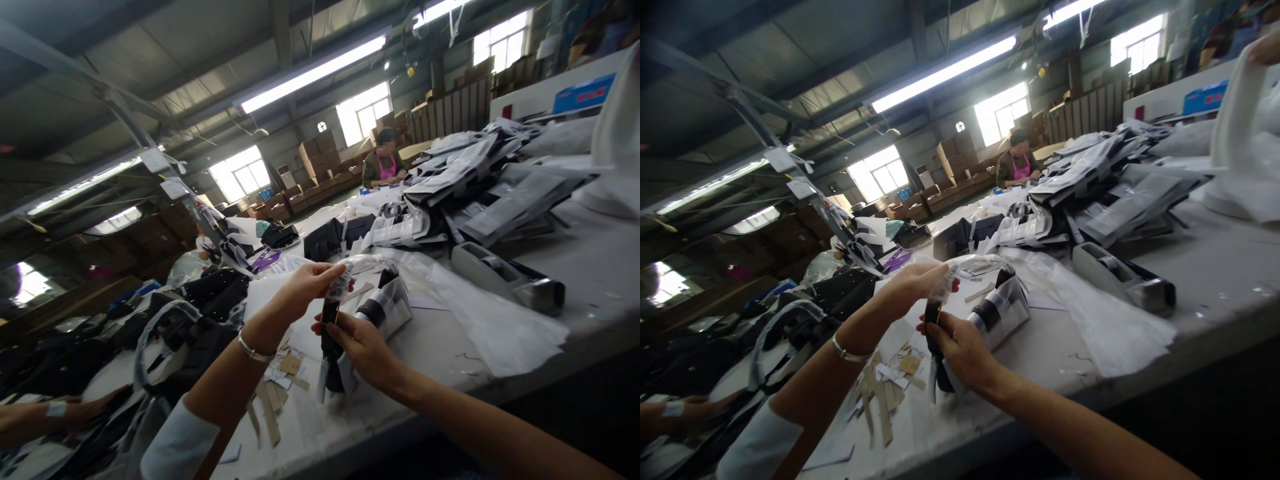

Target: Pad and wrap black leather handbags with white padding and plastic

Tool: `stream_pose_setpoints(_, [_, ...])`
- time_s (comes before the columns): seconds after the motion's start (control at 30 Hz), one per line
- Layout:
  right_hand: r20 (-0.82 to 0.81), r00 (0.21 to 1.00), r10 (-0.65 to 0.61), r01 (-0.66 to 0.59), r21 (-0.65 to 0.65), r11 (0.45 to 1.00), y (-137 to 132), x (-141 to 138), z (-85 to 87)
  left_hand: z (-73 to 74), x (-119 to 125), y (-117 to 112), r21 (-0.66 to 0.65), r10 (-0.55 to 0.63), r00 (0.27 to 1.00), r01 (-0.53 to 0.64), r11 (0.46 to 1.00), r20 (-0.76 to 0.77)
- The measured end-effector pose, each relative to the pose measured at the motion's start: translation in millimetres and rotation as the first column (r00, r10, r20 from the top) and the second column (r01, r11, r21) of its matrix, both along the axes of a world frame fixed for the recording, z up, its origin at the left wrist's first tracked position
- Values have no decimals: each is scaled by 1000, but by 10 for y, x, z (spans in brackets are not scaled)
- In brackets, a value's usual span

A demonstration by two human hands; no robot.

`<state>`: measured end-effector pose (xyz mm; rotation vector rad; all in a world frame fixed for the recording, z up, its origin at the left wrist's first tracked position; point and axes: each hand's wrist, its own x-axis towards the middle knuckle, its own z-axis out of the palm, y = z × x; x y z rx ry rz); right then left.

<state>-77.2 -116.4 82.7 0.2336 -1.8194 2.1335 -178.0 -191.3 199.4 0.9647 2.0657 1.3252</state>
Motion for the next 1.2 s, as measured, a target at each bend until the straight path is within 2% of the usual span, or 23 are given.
stream_pose_setpoints(0.1, [19,1000,-4,4,-21,1000,22,5,6,-53,-64,121,82,31,999,-29,996,-23])
stream_pose_setpoints(0.27, [12,1000,-5,5,16,1000,32,-22,-20,-180,-132,302,157,179,983,-169,973,-50])
stream_pose_setpoints(0.43, [15,1000,22,-22,-6,1000,28,-35,-25,-130,-171,456,102,236,936,-217,971,-263])
stream_pose_setpoints(0.53, [18,1000,20,-19,-33,999,32,-28,-28,-75,-173,391,116,243,904,-215,970,-352])
stream_pose_setpoints(0.6, [13,1000,20,-19,-44,999,39,-26,-32,-46,-114,251,169,274,839,-219,961,-470])
stream_pose_setpoints(0.7, [-4,1000,28,-29,-47,998,53,-28,-22,-13,52,-35,244,306,663,-187,951,-683])
stream_pose_setpoints(0.8, [-28,1000,6,-5,17,1000,58,-29,12,20,198,-254,120,152,542,-94,988,-826])
stream_pose_setpoints(0.93, [-69,996,-49,56,105,993,42,-22,34,66,262,-304,-96,-53,470,-68,993,-881])
stream_pose_setpoints(1.03, [-100,993,-67,84,170,982,33,-17,24,121,290,-241,-223,-150,404,-140,965,-902])
stream_pose_setpoints(1.2, [-134,987,-89,120,246,962,30,-5,9,266,337,-140,-420,-342,295,-260,870,-892])
